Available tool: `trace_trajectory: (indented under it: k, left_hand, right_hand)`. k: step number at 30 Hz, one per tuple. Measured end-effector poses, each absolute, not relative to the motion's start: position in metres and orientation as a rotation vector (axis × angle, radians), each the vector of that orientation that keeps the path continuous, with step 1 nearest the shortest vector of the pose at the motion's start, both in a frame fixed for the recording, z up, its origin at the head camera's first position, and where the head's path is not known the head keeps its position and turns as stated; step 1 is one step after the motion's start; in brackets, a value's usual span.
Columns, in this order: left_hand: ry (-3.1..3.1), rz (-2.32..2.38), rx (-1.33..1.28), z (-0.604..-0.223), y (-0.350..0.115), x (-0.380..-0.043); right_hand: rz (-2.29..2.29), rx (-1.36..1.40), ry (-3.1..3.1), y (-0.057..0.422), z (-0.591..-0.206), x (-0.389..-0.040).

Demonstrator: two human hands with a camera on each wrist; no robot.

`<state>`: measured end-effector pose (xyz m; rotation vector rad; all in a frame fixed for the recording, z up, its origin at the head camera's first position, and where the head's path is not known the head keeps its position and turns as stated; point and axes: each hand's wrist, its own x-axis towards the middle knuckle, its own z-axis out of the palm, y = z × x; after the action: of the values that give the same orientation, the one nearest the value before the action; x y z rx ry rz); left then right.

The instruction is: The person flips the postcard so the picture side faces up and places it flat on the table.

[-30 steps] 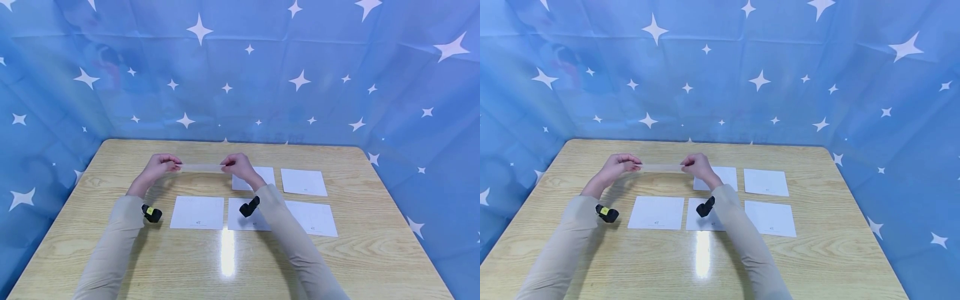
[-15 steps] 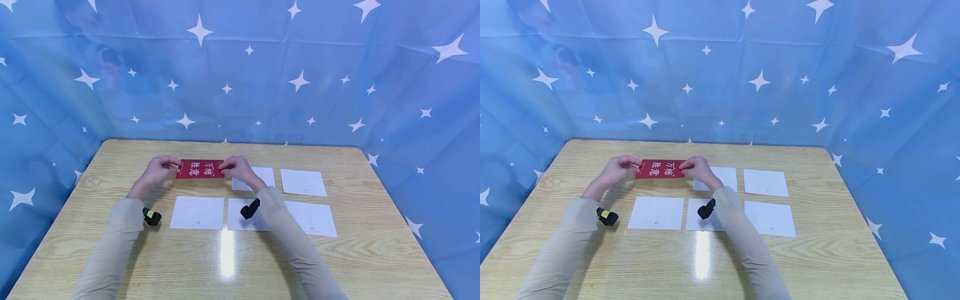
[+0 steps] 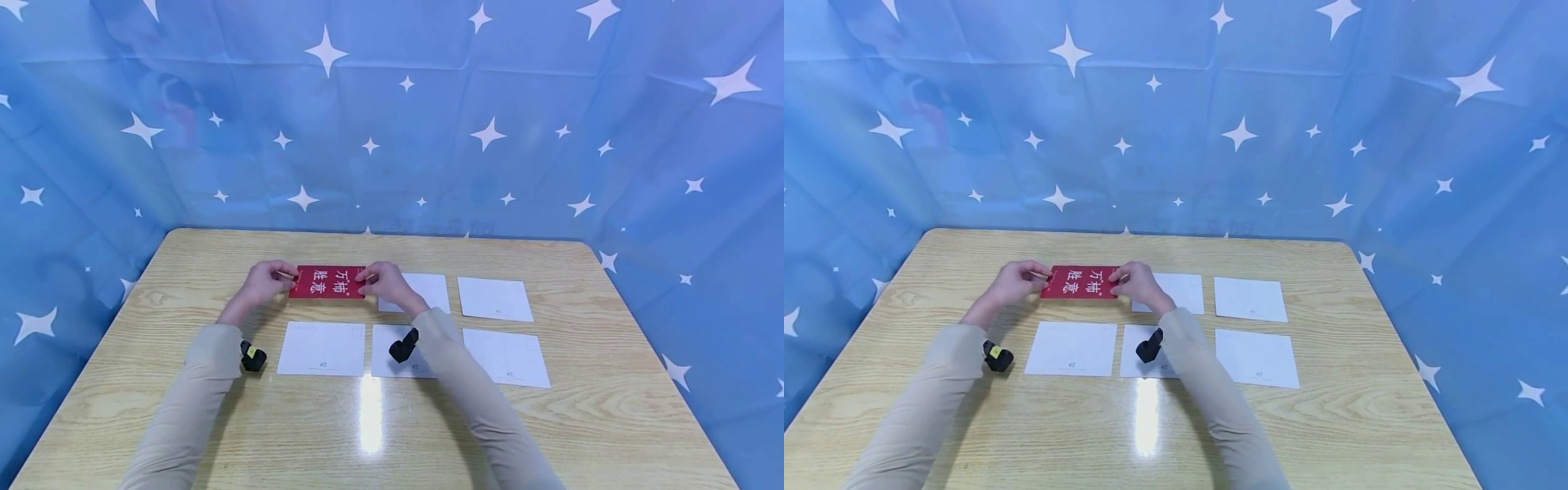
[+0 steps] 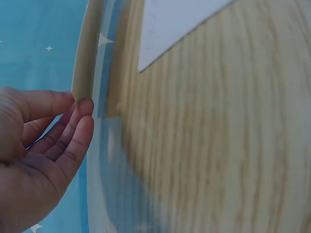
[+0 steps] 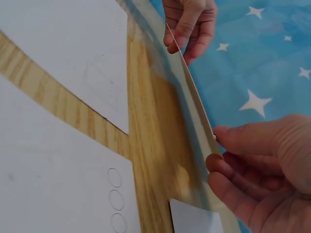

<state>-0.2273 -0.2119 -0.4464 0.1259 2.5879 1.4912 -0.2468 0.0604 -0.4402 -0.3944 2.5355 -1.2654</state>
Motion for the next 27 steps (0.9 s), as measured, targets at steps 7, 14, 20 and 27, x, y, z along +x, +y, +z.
trace_trajectory:
  k: [7, 14, 20, 27]
  left_hand:
    - [2.634, 1.376, 0.147, -0.4503, -0.2102, -0.2279]
    - [2.687, 1.28, 0.144, -0.4481, -0.207, -0.2291]
    - [2.747, 1.158, 0.19, -0.4451, -0.202, -0.2304]
    - [2.735, 1.149, 0.195, -0.445, -0.2014, -0.2315]
  right_hand:
    - [-1.218, -0.394, 2.522, 0.0587, -0.4448, -0.2479]
    - [-1.159, -0.421, 2.512, 0.0564, -0.4428, -0.2487]
    - [-1.112, -0.389, 2.504, 0.0544, -0.444, -0.2508]
    - [-1.121, -0.414, 2.501, 0.0577, -0.4439, -0.2499]
